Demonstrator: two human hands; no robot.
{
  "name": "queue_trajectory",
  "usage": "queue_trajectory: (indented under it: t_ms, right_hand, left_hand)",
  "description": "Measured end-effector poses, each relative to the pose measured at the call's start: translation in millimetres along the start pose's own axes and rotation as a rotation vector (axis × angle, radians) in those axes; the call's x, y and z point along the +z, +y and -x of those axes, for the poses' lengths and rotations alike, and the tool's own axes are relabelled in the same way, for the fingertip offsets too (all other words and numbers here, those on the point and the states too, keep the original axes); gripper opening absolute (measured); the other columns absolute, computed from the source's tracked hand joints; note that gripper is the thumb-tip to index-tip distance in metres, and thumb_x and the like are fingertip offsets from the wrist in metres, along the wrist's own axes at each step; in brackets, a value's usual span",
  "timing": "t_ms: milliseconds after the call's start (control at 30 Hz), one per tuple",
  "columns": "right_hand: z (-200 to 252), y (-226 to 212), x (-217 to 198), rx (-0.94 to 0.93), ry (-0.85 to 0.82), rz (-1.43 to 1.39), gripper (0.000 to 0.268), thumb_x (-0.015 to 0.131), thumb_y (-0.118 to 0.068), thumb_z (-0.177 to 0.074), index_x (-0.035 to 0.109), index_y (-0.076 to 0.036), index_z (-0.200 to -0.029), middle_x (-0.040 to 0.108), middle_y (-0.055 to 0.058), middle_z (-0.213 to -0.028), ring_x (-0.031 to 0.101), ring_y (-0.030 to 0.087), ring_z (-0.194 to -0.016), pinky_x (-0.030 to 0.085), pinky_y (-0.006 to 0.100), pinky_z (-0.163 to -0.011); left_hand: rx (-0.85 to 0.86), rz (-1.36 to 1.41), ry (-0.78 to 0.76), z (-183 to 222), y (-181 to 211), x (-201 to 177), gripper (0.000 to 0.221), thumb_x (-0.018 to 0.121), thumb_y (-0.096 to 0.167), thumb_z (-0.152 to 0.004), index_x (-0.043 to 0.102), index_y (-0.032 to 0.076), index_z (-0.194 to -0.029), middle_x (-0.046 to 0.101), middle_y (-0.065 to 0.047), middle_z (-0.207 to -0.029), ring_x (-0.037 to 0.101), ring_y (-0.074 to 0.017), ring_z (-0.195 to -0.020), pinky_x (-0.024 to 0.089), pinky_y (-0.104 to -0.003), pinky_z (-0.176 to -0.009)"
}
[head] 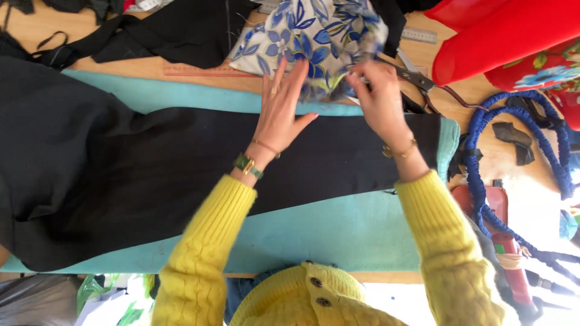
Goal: Ironing and pressing pieces of black and floral patterned fabric on a workbench.
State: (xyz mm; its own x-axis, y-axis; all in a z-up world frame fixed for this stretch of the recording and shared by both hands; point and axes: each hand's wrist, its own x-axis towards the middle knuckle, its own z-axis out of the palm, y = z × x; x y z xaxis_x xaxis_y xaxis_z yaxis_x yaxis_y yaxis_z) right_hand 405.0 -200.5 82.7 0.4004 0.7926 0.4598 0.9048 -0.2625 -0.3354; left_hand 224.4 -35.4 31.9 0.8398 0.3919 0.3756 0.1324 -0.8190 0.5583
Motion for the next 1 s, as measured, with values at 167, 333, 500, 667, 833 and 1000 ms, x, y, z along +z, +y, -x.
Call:
queue_trajectory:
  t_ms: [167,333,500,667,833,1000]
  right_hand:
    - [-1.1,-53.7,-110.0,-0.032,0.125,-0.202,0.022,0.060,-0.021,-0.117,0.072,-0.004,-0.122,0.072,0.016,-0.115,0.069,0.042,-0.108,0.050,0.050,-0.090]
    - [50.3,-19.5,-159.1,-0.019,0.566,-0.055,0.018,0.053,-0.006,-0.120,0.054,0.007,-0.133,0.057,0.028,-0.120,0.054,0.039,-0.112,0.038,0.051,-0.100]
    - [66.5,-11.4,-171.4,0.274,0.525,-0.399,0.019,0.055,-0.014,-0.116,0.058,-0.001,-0.129,0.061,0.019,-0.118,0.060,0.031,-0.110,0.045,0.043,-0.099]
    - [74.6,-9.3,-171.7,0.703,0.402,-0.932,0.020,0.058,-0.027,-0.109,0.066,-0.013,-0.122,0.068,0.006,-0.115,0.068,0.019,-0.106,0.054,0.032,-0.098]
    - [67.8,-5.7,-136.8,0.963,0.141,-0.953,0.022,0.053,-0.029,-0.106,0.066,-0.017,-0.120,0.071,0.001,-0.114,0.070,0.013,-0.105,0.057,0.027,-0.095]
    - [157.7,92.3,-41.2,0.911,0.099,-0.796,0.033,0.054,-0.046,-0.111,0.065,-0.021,-0.130,0.068,-0.001,-0.107,0.065,0.008,-0.094,0.055,0.023,-0.080]
  left_hand:
    - [0.130,0.001,0.102,-48.1,-13.2,-15.4,0.067,0.103,0.039,-0.070,0.071,0.016,-0.125,0.037,-0.009,-0.161,0.016,-0.0405,-0.152,0.015,-0.073,-0.117]
    - [0.215,0.097,-0.039,-30.1,-39.7,-56.1,0.033,0.089,0.018,-0.076,0.070,0.022,-0.103,0.062,0.002,-0.137,0.048,-0.0304,-0.136,0.033,-0.057,-0.111]
    - [-0.032,0.513,-0.655,8.6,20.2,-186.9,0.028,0.064,0.025,-0.095,0.072,0.009,-0.117,0.076,-0.012,-0.103,0.072,-0.0303,-0.099,0.052,-0.046,-0.089]
    - [-0.216,1.078,-0.954,46.0,9.7,-214.4,0.013,0.074,0.018,-0.091,0.077,0.008,-0.083,0.065,0.005,-0.065,0.051,-0.0059,-0.057,0.047,-0.023,-0.047]
    - [-0.418,0.966,-0.696,58.8,-39.4,-159.4,0.021,0.076,0.022,-0.091,0.063,0.010,-0.103,0.062,0.007,-0.092,0.056,-0.0013,-0.082,0.047,-0.018,-0.069]
    - [-0.227,0.341,-0.134,111.6,-95.4,-117.5,0.061,0.090,0.022,-0.078,0.064,0.012,-0.132,0.065,-0.010,-0.116,0.064,-0.0296,-0.112,0.047,-0.041,-0.099]
